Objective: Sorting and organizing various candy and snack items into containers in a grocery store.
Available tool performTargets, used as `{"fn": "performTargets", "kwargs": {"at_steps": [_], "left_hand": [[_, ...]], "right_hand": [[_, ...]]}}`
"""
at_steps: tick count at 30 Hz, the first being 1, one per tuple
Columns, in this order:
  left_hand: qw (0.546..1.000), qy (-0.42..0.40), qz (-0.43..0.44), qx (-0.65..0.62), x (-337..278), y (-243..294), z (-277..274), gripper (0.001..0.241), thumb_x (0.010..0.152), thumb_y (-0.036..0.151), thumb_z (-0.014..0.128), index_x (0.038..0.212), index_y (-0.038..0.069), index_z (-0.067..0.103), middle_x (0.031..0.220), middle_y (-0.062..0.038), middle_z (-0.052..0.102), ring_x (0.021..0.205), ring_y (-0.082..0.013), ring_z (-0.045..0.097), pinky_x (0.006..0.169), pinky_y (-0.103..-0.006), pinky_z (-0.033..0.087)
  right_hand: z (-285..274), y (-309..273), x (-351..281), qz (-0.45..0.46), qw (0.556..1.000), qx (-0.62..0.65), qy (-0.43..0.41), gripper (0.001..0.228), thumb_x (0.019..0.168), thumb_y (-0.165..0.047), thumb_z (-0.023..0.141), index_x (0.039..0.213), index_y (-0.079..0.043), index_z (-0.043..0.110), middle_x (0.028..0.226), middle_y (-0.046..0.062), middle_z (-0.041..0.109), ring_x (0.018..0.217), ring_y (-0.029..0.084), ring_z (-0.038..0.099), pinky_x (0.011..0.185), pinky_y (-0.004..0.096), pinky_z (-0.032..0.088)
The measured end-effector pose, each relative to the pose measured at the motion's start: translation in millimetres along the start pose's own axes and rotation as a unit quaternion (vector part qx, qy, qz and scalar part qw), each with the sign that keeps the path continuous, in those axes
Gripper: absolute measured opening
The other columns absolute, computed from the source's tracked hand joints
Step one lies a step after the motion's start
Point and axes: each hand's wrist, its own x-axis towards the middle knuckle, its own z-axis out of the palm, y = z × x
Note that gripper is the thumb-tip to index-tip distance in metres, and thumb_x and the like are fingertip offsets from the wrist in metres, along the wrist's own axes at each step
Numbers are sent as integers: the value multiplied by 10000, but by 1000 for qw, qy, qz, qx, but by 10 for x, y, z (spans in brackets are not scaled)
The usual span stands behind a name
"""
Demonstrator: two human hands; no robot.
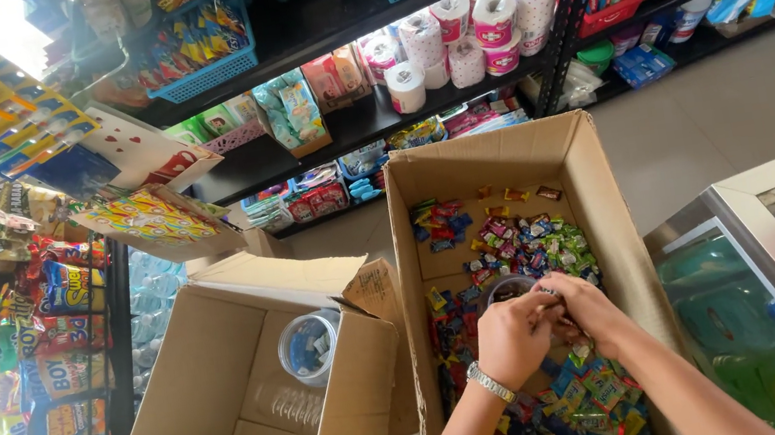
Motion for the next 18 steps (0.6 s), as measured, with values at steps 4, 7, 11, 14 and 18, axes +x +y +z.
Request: {"fn": "performTargets", "kwargs": {"at_steps": [4,7,11,14,18], "left_hand": [[985,19,-150,-81,17,125,-231,218,897,228,806,1011,41,801,557,-114,574,477,-223,500,470,-361,409],[985,66,-137,-83,11,-44,-252,277,881,256,815,1008,10,796,557,-76,562,476,-135,458,460,-308,393],[991,-16,-133,8,108,256,-407,369,871,287,801,1185,98,757,538,-76,567,442,-164,510,449,-329,413],[999,-42,-1,18,43,239,-256,379,877,203,744,1252,152,757,705,-69,655,574,-191,620,523,-338,486],[981,-44,167,85,-31,15,-47,218,878,127,695,1091,141,736,887,-45,726,782,-244,716,681,-376,573]], "right_hand": [[-102,-58,38,-56,998,-9,-23,211,958,-282,533,951,-101,641,618,12,507,420,110,405,381,300,254],[-168,-127,-2,-30,999,-12,0,256,981,-341,470,957,-152,641,530,49,428,366,135,309,354,314,190],[-232,-75,75,-50,999,14,0,378,1006,-394,440,907,-91,644,579,43,571,376,122,330,351,303,207],[-210,-33,73,-26,999,-21,13,376,1002,-393,475,892,-86,662,541,46,500,386,142,392,360,305,275],[-194,28,139,38,998,41,-2,374,977,-356,532,813,-35,628,567,75,555,384,193,481,352,324,329]]}}
